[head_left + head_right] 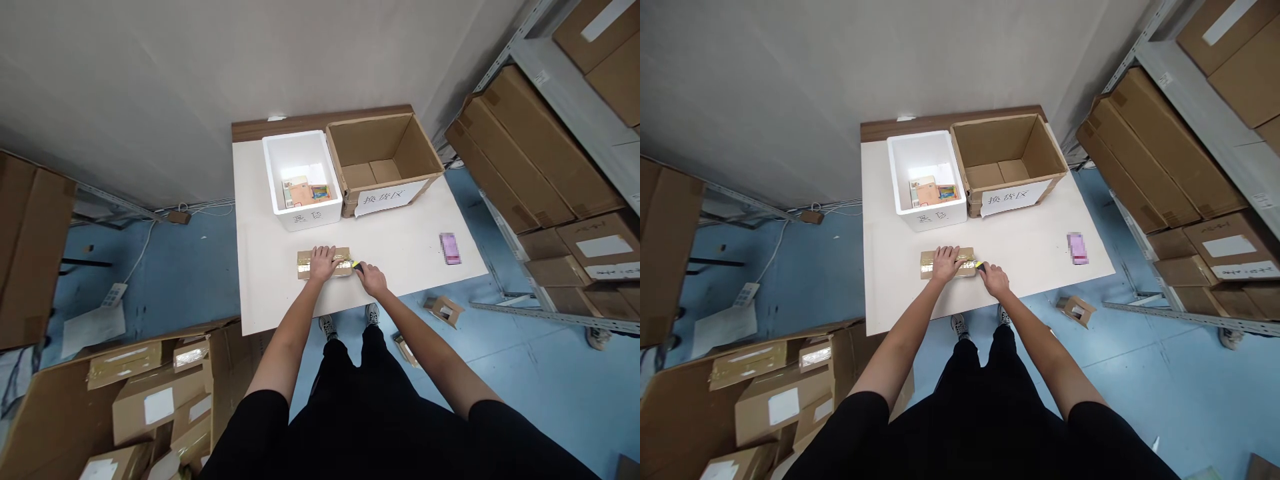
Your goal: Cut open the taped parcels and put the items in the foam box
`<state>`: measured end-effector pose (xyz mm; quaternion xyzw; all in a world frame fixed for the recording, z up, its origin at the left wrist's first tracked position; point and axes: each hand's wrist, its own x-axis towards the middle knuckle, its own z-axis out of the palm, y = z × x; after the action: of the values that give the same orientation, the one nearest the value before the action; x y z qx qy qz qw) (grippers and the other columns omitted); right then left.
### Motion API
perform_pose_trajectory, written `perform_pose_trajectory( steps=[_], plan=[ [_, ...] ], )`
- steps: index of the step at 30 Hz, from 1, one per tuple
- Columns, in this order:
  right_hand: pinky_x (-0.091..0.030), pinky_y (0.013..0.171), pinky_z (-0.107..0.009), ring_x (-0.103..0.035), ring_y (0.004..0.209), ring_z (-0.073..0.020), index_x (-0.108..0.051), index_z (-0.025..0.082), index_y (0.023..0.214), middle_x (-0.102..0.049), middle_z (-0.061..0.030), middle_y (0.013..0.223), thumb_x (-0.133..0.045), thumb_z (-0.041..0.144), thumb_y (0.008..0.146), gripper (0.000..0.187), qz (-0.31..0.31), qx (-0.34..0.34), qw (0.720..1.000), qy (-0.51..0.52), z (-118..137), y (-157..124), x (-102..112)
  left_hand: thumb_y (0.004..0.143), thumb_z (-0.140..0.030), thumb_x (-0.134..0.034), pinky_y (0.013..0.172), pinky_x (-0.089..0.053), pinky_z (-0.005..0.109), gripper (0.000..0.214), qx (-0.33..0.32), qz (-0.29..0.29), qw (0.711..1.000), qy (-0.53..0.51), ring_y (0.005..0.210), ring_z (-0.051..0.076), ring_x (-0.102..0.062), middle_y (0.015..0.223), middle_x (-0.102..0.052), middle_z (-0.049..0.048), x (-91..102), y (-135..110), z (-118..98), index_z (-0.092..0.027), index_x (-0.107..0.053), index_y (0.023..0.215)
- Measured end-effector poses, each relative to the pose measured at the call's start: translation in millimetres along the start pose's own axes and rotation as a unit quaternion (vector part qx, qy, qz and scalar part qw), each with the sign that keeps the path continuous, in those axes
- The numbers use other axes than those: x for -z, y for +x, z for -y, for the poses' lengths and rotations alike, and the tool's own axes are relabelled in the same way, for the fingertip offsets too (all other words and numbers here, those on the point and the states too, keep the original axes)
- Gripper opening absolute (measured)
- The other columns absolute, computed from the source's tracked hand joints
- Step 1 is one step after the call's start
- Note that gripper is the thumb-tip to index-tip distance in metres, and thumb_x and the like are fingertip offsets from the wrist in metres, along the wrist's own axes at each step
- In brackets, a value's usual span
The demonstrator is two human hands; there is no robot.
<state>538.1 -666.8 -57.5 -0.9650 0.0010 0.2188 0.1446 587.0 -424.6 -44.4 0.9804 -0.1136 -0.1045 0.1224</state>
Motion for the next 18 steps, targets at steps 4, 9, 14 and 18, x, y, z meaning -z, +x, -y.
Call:
perform_pose_trajectory(
  steps=[4, 9, 14, 18],
  plan=[
    [-0.050, 0.080, -0.036, -0.071, 0.100, -0.0300, -0.051, 0.024, 0.138, -0.074, -0.0147, 0.114, -0.031, 0.053, 0.110, 0.044, -0.037, -0.057, 0.993, 0.093, -45, -3, 5, 0.106, -0.051, -0.048, 0.131, -0.019, 0.051, 0.056, 0.006, -0.003, 1.000, -0.007, 0.145, 0.030, -0.046, 0.150, -0.061, 0.0136, -1.2, 0, 1, -0.027, -0.050, 0.157],
    [-0.051, 0.070, -0.031, -0.070, 0.080, -0.0240, -0.045, 0.026, 0.124, -0.073, -0.0046, 0.090, -0.042, 0.065, 0.100, 0.045, -0.013, -0.063, 0.953, 0.297, -68, 16, 2, 0.105, -0.055, -0.050, 0.133, -0.016, 0.050, 0.062, 0.010, -0.007, 1.000, -0.005, 0.152, 0.030, -0.040, 0.161, -0.052, 0.0111, -2.2, -1, 2, -0.027, -0.047, 0.160],
    [-0.053, 0.069, -0.028, -0.070, 0.082, -0.0204, -0.043, 0.027, 0.105, -0.071, -0.0039, 0.090, -0.034, 0.075, 0.097, 0.049, -0.017, -0.072, 0.901, 0.427, -77, 42, -12, 0.104, -0.059, -0.049, 0.133, -0.018, 0.052, 0.065, 0.058, -0.012, 0.998, 0.012, 0.156, 0.031, -0.036, 0.165, -0.049, 0.0101, -8.9, -7, -5, -0.029, -0.044, 0.162],
    [-0.054, 0.078, -0.029, -0.069, 0.095, -0.0222, -0.052, 0.024, 0.103, -0.072, -0.0090, 0.099, -0.033, 0.070, 0.100, 0.050, -0.058, -0.124, 0.916, 0.377, -111, 61, -12, 0.105, -0.059, -0.046, 0.132, -0.021, 0.052, 0.065, 0.105, -0.044, 0.993, 0.019, 0.154, 0.033, -0.038, 0.162, -0.051, 0.0116, -20.8, -11, -18, -0.028, -0.045, 0.161]
  ],
)
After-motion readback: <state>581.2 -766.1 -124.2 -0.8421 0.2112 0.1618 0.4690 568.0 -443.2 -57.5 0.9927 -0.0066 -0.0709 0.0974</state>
